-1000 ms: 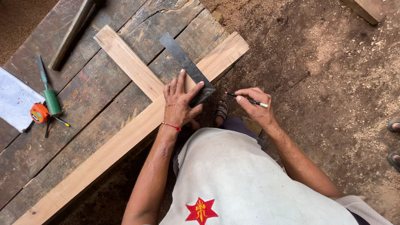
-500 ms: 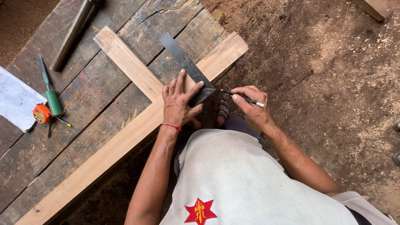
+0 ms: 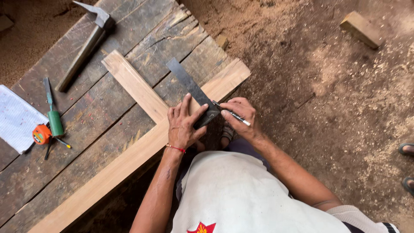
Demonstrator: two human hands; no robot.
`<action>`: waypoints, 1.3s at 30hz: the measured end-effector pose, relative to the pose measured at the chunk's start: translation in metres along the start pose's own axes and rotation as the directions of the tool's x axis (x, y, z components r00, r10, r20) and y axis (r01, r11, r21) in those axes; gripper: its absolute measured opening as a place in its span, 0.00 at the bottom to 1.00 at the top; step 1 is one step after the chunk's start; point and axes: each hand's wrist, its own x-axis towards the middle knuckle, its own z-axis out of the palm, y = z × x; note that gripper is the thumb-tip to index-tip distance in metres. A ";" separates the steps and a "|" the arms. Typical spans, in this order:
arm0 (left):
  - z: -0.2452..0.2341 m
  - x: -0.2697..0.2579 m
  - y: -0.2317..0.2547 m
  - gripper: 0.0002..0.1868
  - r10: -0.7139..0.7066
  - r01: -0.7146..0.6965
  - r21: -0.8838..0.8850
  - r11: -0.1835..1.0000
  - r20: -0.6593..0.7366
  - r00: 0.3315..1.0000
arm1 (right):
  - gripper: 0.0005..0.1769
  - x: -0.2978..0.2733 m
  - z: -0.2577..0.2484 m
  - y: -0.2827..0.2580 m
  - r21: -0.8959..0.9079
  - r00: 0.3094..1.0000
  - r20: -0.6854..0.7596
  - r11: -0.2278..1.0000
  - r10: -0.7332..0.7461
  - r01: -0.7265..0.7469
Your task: The person measures and marks wooden beams using a square and a pencil. They then fit wooden pieces into slots in the beams and use a measuring tape to verify dimensions.
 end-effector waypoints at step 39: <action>-0.054 -0.358 -0.156 0.17 -0.715 0.779 -0.495 0.384 -0.694 -0.088 | 0.54 0.174 -0.008 -0.016 -0.654 0.507 0.752 0.569 0.421 0.498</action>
